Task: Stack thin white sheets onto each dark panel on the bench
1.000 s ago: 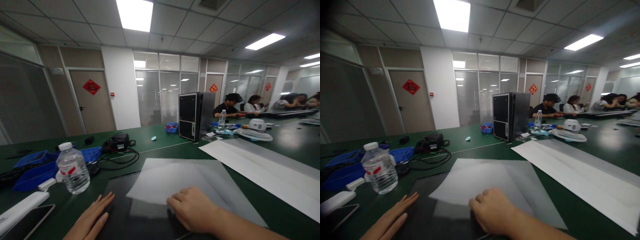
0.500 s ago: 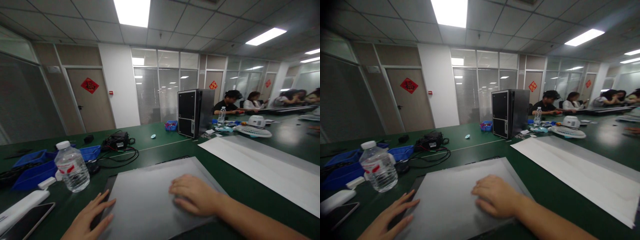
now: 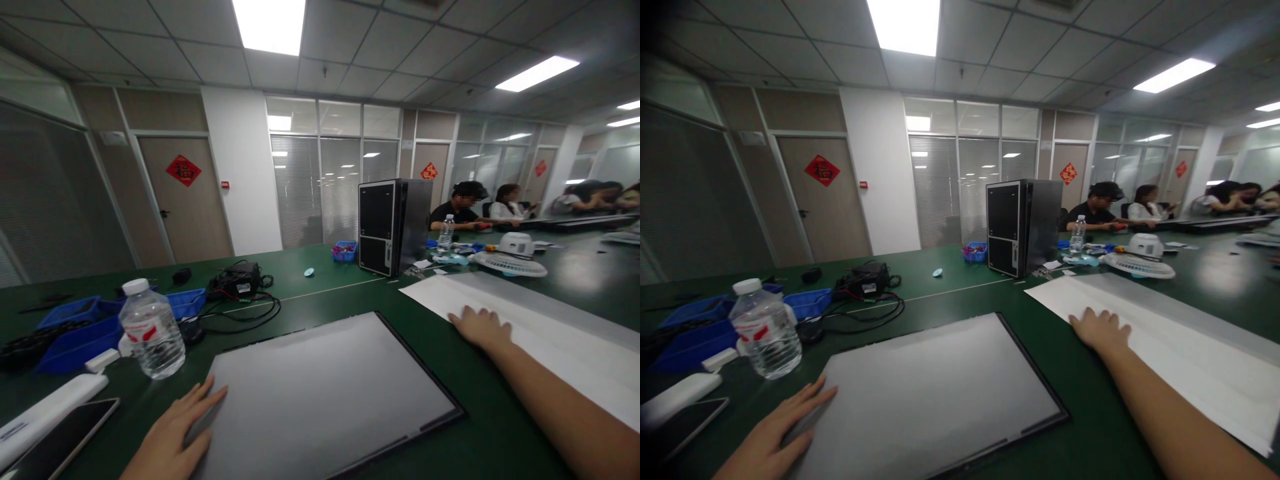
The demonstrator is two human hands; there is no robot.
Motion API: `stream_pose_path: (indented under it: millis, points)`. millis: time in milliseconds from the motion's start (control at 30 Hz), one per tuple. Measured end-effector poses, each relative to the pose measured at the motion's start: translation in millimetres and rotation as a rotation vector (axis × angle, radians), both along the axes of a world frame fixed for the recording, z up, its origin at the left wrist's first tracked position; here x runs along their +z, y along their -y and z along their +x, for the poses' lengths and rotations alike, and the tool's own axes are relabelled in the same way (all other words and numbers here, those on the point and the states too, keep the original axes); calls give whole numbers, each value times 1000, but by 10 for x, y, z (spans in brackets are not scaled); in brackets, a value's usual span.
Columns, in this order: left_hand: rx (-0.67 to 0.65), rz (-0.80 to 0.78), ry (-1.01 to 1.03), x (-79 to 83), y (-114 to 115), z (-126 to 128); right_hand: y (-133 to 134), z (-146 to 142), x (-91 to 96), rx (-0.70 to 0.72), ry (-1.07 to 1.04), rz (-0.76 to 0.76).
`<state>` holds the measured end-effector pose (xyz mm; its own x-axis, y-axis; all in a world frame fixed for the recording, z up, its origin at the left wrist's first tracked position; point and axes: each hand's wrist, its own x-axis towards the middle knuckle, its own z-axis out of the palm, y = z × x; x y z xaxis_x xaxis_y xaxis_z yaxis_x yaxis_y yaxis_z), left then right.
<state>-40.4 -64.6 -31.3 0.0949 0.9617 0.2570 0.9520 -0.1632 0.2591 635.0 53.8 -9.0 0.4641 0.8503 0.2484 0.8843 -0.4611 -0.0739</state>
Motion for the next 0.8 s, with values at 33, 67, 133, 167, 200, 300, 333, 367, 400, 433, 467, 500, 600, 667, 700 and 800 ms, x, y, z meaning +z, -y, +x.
stream_pose_path:
  millis: [33, 67, 133, 167, 200, 300, 333, 367, 400, 433, 467, 500, 600, 667, 700, 800]
  points:
    - [6, -3, -11, 6, 0, 14, -6, 49, -21, -9, -18, -34]
    - [10, -7, -22, 18, 1, 32, -14, 77, -36, 0, -30, -61]
    - [12, -16, -40, 49, 7, 71, -27, 79, -48, 36, -36, -95]
    - [16, -20, -41, 67, 11, 90, -30, 59, -43, 53, -34, -106]
    - [25, -23, -35, 84, 16, 106, -29, 31, -32, 69, -30, -115]
    - [70, -26, 14, 117, 26, 130, 4, -79, 44, 113, -4, -126]
    - [87, -27, 28, 119, 25, 129, 26, -121, 83, 124, 10, -119]
    - [99, -31, 34, 119, 23, 125, 52, -167, 128, 131, 28, -108]
    - [105, -37, 33, 116, 19, 120, 82, -221, 177, 134, 49, -94]
    - [110, -45, 28, 112, 14, 115, 113, -285, 230, 136, 71, -77]
    - [112, -55, 21, 109, 10, 112, 146, -361, 284, 142, 93, -60]
    - [114, -67, 16, 108, 6, 111, 180, -452, 339, 154, 116, -44]
    - [122, -100, 4, 116, 4, 119, 293, -814, 488, 251, 182, -3]
    - [126, -107, 0, 119, 4, 123, 390, -1121, 555, 371, 220, 11]
    - [126, -107, -1, 115, 2, 121, 449, -1288, 574, 443, 236, 12]
    - [115, -104, 1, 72, -16, 85, 677, -1799, 568, 685, 266, -12]
